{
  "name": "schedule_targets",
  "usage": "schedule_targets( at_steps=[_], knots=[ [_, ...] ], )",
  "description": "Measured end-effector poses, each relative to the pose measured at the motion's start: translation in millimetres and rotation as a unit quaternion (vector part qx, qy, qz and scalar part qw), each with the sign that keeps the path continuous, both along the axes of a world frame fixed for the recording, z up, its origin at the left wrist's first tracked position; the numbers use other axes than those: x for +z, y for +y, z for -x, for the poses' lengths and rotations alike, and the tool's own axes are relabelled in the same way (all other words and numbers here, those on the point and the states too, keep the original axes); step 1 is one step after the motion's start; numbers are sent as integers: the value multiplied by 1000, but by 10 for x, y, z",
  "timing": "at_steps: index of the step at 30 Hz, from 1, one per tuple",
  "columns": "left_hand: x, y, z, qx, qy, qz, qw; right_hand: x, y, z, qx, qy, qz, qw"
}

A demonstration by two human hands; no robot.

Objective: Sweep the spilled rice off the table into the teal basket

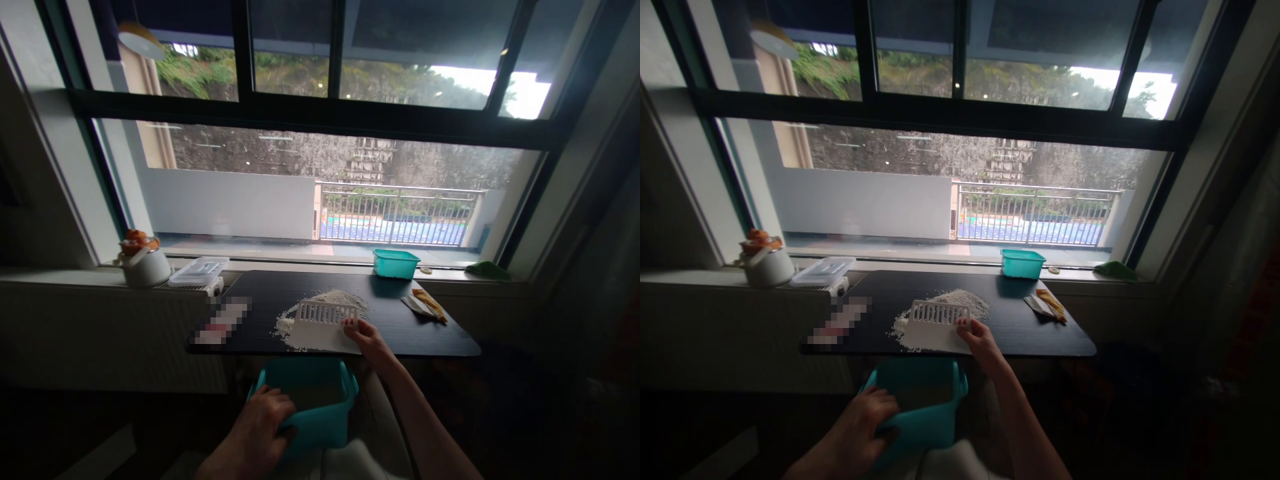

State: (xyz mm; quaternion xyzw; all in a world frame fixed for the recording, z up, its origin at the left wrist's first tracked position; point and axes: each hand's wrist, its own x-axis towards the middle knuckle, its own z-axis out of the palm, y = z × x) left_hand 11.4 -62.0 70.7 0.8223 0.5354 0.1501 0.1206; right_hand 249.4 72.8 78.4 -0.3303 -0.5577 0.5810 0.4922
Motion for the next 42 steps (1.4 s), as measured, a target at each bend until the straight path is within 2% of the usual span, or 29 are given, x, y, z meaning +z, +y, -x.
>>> schedule_targets(
  at_steps=[5, 10, 15, 23, 26, 31, 39, 42],
  knots=[
    [-4, 16, -9, -5, -1, -4, 1000, 32, -8, -113, -52, 12, 26, 998],
    [-12, 13, -15, -13, 0, -6, 1000, -30, -84, -221, -33, -8, 26, 999],
    [-28, 22, -21, -12, 8, -15, 1000, -33, -104, -302, -71, -12, 12, 997],
    [-46, 25, -8, -16, 9, -20, 1000, -30, -163, -435, -81, 12, 39, 996],
    [-37, 20, -13, -18, 8, -21, 1000, -28, -183, -434, -77, 13, 41, 996],
    [-17, 4, -11, -10, 6, -20, 1000, -15, -150, -362, -111, 21, 30, 993],
    [-6, 9, -8, -13, 11, -17, 1000, -19, -158, -303, -64, -16, 19, 998],
    [-10, 6, -6, -12, 12, -17, 1000, 11, -151, -273, -75, -3, 25, 997]
  ],
)
